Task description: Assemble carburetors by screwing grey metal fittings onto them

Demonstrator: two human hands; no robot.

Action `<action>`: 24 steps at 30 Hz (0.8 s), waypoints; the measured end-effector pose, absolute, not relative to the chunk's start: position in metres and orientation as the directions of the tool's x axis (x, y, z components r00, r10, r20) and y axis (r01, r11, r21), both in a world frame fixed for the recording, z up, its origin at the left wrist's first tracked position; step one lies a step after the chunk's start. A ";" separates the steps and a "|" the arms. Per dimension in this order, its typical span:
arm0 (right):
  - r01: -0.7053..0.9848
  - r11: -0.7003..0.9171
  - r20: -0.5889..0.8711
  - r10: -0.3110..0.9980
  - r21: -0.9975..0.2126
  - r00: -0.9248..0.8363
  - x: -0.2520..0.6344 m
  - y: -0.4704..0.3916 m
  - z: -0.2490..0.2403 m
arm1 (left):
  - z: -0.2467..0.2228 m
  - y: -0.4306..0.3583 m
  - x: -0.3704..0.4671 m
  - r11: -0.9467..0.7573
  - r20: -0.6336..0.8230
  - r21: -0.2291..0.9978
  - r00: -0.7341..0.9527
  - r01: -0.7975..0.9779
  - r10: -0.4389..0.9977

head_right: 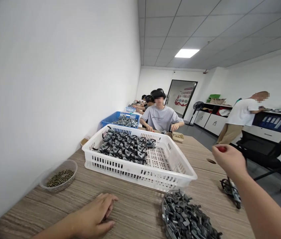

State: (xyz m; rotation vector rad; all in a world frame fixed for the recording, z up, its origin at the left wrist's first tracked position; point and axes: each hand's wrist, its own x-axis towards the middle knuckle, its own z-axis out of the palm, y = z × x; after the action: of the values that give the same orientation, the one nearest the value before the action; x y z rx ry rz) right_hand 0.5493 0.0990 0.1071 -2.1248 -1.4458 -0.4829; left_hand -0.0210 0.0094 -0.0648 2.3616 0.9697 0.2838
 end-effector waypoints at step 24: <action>0.998 0.059 0.163 0.985 0.020 -0.062 0.430 0.348 0.018 | -0.165 0.043 -0.018 -0.611 0.053 0.569 0.717 0.551 0.695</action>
State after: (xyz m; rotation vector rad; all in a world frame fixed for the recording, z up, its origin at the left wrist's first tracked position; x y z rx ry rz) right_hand 0.4296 0.3485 0.0184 -2.0768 -2.2068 -0.1932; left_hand -0.0183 0.0434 -0.1647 2.3947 0.9477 0.3660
